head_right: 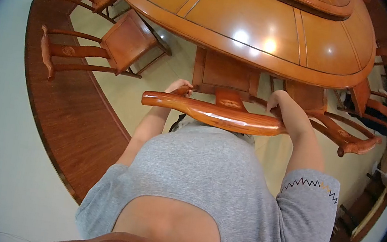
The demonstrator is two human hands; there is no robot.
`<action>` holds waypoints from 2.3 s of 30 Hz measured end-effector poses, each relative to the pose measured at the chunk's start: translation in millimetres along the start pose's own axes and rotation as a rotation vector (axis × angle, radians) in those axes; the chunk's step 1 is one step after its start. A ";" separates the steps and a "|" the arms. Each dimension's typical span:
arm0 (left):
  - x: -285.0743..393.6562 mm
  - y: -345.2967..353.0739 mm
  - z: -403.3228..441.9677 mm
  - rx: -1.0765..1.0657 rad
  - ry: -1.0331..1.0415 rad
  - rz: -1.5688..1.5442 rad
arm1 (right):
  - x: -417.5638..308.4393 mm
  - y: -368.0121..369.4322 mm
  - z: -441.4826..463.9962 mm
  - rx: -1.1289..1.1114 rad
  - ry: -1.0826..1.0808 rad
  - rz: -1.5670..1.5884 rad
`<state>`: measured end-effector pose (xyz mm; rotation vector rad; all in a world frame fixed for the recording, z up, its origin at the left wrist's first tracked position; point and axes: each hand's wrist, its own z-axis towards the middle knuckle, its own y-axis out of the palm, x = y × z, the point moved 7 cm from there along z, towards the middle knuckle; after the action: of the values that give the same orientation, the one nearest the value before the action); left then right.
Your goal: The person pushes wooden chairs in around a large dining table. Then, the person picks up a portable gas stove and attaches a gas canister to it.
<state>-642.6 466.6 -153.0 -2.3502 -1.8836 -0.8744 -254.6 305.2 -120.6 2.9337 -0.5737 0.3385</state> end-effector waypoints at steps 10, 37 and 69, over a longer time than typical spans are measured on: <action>10.2 2.4 -3.0 -0.017 0.048 -0.032 | -9.6 -8.0 23.3 -0.013 -0.040 -0.188; -148.5 -150.2 -79.8 0.427 0.027 -0.516 | -217.6 20.2 -268.5 0.929 -1.052 0.046; 128.0 -67.9 -682.5 0.221 0.859 0.714 | -302.3 106.5 -333.5 1.406 -0.743 0.081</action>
<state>-971.0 369.2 454.8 -1.8067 -0.7034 -1.1930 -632.9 372.2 137.1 4.4037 -0.7018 -0.7223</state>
